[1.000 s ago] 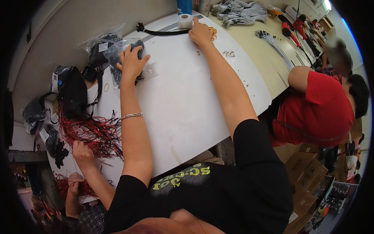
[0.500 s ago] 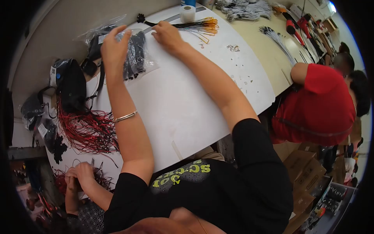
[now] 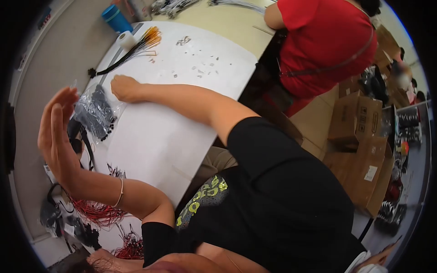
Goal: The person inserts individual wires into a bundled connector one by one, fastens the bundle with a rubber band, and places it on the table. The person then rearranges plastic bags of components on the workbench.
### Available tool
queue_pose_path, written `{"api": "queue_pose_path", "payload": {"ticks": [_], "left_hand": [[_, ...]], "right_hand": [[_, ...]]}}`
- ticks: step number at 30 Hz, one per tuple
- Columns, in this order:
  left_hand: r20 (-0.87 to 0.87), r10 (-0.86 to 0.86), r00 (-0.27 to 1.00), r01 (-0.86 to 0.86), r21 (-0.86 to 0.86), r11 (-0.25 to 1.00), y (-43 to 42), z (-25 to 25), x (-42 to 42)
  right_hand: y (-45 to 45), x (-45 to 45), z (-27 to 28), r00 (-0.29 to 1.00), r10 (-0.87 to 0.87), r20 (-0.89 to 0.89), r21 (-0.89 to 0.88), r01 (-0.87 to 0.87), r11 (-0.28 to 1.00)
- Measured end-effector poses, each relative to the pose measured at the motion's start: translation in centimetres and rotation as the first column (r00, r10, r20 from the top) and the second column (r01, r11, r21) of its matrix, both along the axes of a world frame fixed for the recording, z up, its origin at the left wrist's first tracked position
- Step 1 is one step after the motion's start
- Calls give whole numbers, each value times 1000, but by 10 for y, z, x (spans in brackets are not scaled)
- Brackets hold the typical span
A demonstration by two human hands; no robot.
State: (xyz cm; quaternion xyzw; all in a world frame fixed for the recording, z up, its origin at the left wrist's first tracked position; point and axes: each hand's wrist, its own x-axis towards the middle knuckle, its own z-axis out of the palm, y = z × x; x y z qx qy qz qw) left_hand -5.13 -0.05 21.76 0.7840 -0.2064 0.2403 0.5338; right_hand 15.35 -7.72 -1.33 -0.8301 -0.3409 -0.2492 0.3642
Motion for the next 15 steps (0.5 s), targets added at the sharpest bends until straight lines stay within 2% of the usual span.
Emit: {"api": "queue_pose_path", "payload": {"ticks": [1,2,3,4,6,7,8,10,11,12,13,15], "left_hand": [[-6,-220,975,220,50,974,-1,5,-10],[41,-405,913,393,177,903,0,8,-17],[62,-576,815,533,306,788,0,10,-21],[40,-775,631,686,438,582,-3,17,-22],[-112,-924,366,902,288,323,-17,25,-55],[-207,-965,160,968,225,112,-20,37,-66],[-285,-957,-58,984,147,-103,-21,45,-75],[-259,-960,-106,984,114,-140,-1,37,-86],[-234,-959,-158,980,83,-182,3,32,-88],[-207,-954,-218,972,40,-231,21,27,-102],[-175,-944,-281,959,-7,-284,49,22,-109],[-104,-912,-396,917,-87,-388,89,16,-123]], "right_hand": [[-17,-18,-1,991,120,-54,99,-114,989],[-40,-45,10,964,200,-173,120,-181,976],[-63,-66,15,937,241,-252,128,-214,968],[-89,-88,26,906,249,-342,117,-222,968],[-146,-128,37,820,254,-513,136,-215,967],[-178,-136,22,875,197,-442,89,-175,980],[-209,-159,30,867,198,-457,192,-120,974],[-270,-201,33,935,39,-353,321,81,944],[-299,-226,32,858,-177,-482,321,361,876],[-314,-246,34,842,-261,-472,488,497,718],[-346,-264,25,815,-357,-456,530,571,627],[-407,-304,-6,637,-431,-639,491,769,410]]}}
